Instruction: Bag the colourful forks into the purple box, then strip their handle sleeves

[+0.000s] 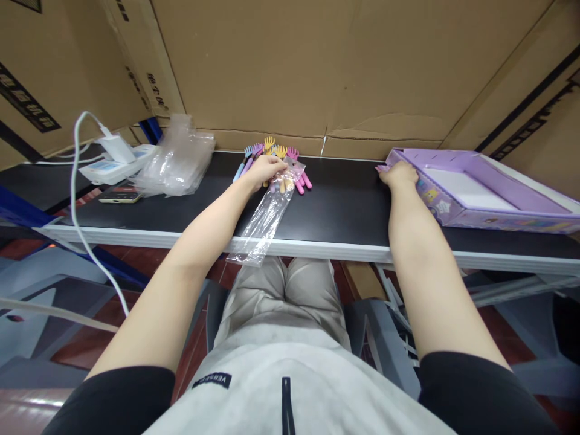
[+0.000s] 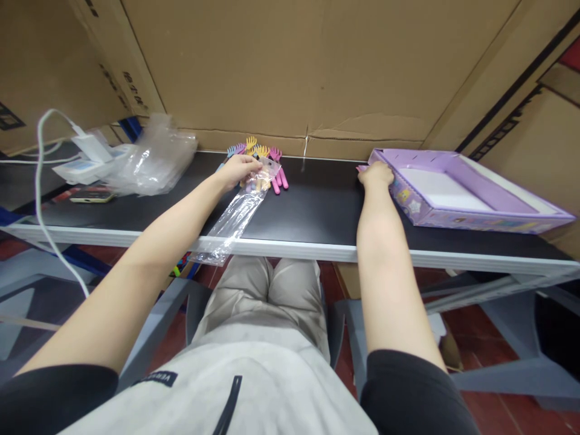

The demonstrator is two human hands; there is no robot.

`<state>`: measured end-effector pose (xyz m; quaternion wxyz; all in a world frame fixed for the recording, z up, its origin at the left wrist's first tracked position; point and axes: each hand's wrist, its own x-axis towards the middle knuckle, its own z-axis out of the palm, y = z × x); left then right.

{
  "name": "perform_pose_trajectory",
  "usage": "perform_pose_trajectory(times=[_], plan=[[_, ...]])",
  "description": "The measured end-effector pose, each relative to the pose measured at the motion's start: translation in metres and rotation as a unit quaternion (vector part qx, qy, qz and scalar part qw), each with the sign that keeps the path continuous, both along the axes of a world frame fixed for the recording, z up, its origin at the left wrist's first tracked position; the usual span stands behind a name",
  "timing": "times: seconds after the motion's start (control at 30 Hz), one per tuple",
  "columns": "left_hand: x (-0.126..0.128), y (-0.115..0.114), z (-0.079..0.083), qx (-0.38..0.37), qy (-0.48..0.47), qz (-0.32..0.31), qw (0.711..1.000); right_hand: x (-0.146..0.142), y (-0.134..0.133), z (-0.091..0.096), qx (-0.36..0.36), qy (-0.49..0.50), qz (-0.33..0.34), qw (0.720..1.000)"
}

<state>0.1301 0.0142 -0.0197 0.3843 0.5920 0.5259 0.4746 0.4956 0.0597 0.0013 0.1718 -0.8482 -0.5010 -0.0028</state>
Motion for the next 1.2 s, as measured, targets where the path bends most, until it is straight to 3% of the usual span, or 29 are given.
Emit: perform_pose_trajectory(times=[0.3,0.47,0.57,0.73,0.93,1.03,1.2], plan=[[-0.005,0.012,-0.008,0.015,-0.012,-0.012,1.000,0.000,0.010,-0.001,0.025,-0.031,0.014,0.999],[-0.005,0.016,-0.009,0.018,-0.033,-0.015,0.999,-0.029,0.017,0.003,0.076,-0.101,0.099,0.987],[-0.002,0.012,-0.005,0.028,-0.052,0.000,0.998,-0.056,0.016,0.000,0.127,-0.138,0.218,0.958],[0.001,0.005,0.002,0.029,-0.068,0.002,0.997,-0.100,-0.002,-0.007,0.147,-0.218,0.417,0.870],[-0.002,0.011,0.001,0.038,-0.086,-0.019,0.995,-0.129,-0.018,-0.014,0.128,-0.264,0.546,0.785],[0.000,0.012,-0.001,0.034,-0.085,-0.013,0.996,-0.132,-0.021,-0.015,0.135,-0.263,0.555,0.778],[0.001,0.008,0.001,0.018,-0.091,-0.014,0.996,-0.131,-0.028,-0.011,0.138,-0.254,0.526,0.799]])
